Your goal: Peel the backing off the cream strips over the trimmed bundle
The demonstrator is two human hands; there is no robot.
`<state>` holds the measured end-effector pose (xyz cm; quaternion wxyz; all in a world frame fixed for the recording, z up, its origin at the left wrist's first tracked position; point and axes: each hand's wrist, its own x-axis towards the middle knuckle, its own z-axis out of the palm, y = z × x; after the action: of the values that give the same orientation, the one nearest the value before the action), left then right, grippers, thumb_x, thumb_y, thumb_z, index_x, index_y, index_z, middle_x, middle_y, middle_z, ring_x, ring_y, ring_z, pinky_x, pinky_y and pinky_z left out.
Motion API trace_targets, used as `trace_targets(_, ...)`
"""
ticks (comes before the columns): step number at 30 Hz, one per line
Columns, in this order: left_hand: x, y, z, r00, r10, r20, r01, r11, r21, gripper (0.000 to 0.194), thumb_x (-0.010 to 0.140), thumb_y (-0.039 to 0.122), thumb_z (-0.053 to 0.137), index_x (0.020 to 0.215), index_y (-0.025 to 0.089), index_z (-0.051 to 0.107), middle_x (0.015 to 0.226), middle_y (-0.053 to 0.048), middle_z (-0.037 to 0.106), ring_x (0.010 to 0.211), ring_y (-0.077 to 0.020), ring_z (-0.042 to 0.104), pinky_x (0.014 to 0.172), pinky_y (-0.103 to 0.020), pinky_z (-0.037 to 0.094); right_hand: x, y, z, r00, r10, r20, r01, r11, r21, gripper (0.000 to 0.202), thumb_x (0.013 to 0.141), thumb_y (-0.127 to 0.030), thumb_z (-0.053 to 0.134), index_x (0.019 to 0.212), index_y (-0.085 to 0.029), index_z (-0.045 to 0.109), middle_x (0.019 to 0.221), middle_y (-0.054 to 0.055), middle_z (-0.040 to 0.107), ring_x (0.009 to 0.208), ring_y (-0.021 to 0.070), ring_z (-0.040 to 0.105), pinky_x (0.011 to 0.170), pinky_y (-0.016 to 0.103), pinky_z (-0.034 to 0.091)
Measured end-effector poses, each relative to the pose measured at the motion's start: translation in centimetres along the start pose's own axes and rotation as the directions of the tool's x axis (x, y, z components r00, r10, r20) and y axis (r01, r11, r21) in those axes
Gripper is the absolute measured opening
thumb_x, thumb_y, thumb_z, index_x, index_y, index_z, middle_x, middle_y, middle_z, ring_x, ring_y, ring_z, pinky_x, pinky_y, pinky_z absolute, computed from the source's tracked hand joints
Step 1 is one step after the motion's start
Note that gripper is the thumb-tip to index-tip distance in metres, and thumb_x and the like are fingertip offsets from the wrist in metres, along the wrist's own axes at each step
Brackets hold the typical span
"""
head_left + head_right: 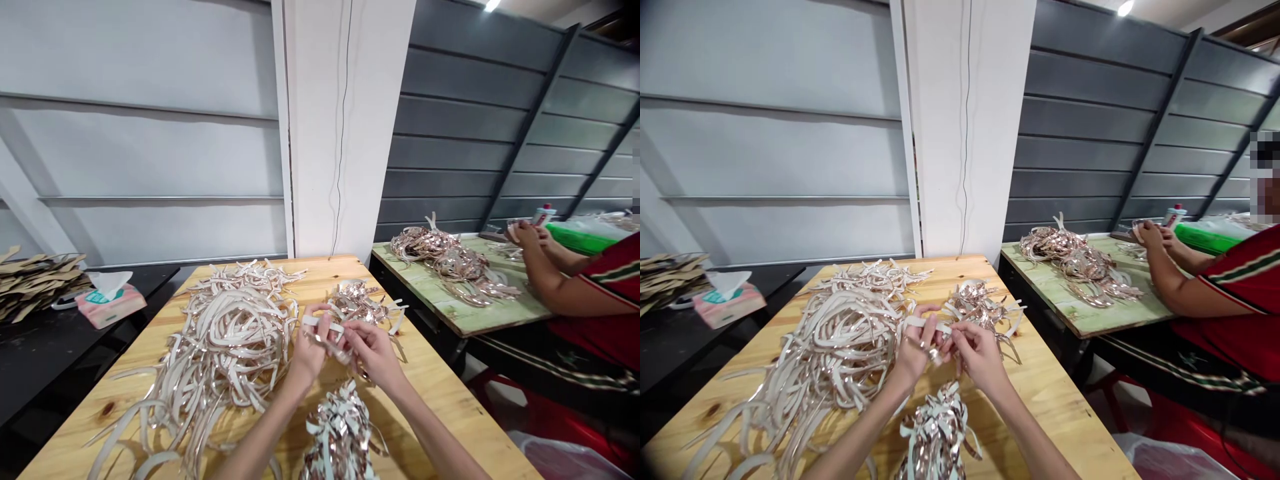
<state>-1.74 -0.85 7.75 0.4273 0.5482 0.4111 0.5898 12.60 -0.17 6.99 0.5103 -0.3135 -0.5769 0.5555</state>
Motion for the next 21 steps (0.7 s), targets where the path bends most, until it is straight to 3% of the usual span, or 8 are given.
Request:
trace_targets(4,-0.3,-1.7,0.7,0.994,-0.043,0.101,0.05,0.996,-0.07,0.042,0.091,0.063,0.056,0.092,0.021,0.049,0.057,0.008,0.045,0.047,-0.0113,0.045,0.047,-0.023,0.039,-0.2,0.4,0.1,0.999,-0.036,0.004,0.036,0.999,-0.026,0.034,0.088,-0.052,0.069,0.094,-0.018,0.068,0.068,0.004,0.07,0.055,0.0177,0.066,0.045,0.025,0.053)
trace_targets(9,-1.0,-2.5,0.9,0.999,0.0,-0.033,0.002,0.998,0.069,0.044,0.092,0.064,0.053,0.078,0.023,0.046,0.063,0.004,0.047,0.054,-0.0134,0.048,0.052,-0.027,0.043,-0.6,0.7,0.3,0.999,-0.051,0.02,0.053,0.995,-0.089,0.028,0.092,-0.045,0.065,0.091,-0.017,0.066,0.069,0.002,0.069,0.052,0.0146,0.061,0.048,0.025,0.053)
trace_targets(15,-1.0,-3.3,1.0,0.996,-0.09,0.018,0.09,0.995,-0.047,0.045,0.093,0.066,0.048,0.078,0.023,0.047,0.058,0.004,0.046,0.047,-0.0137,0.046,0.044,-0.027,0.041,-0.5,0.5,0.6,1.0,-0.003,0.004,0.003,1.0,0.006,0.029,0.09,-0.046,0.067,0.089,-0.017,0.065,0.062,0.0,0.066,0.048,0.0149,0.06,0.043,0.025,0.052)
trace_targets(21,-1.3,-3.1,0.9,0.999,-0.006,-0.039,0.006,1.0,-0.007,0.044,0.093,0.063,0.052,0.075,0.023,0.044,0.063,0.004,0.045,0.053,-0.0128,0.045,0.049,-0.025,0.04,-0.4,0.3,0.8,0.999,-0.035,0.029,0.035,0.999,0.012,0.034,0.085,-0.051,0.073,0.087,-0.017,0.066,0.066,0.002,0.069,0.049,0.0142,0.062,0.045,0.024,0.053)
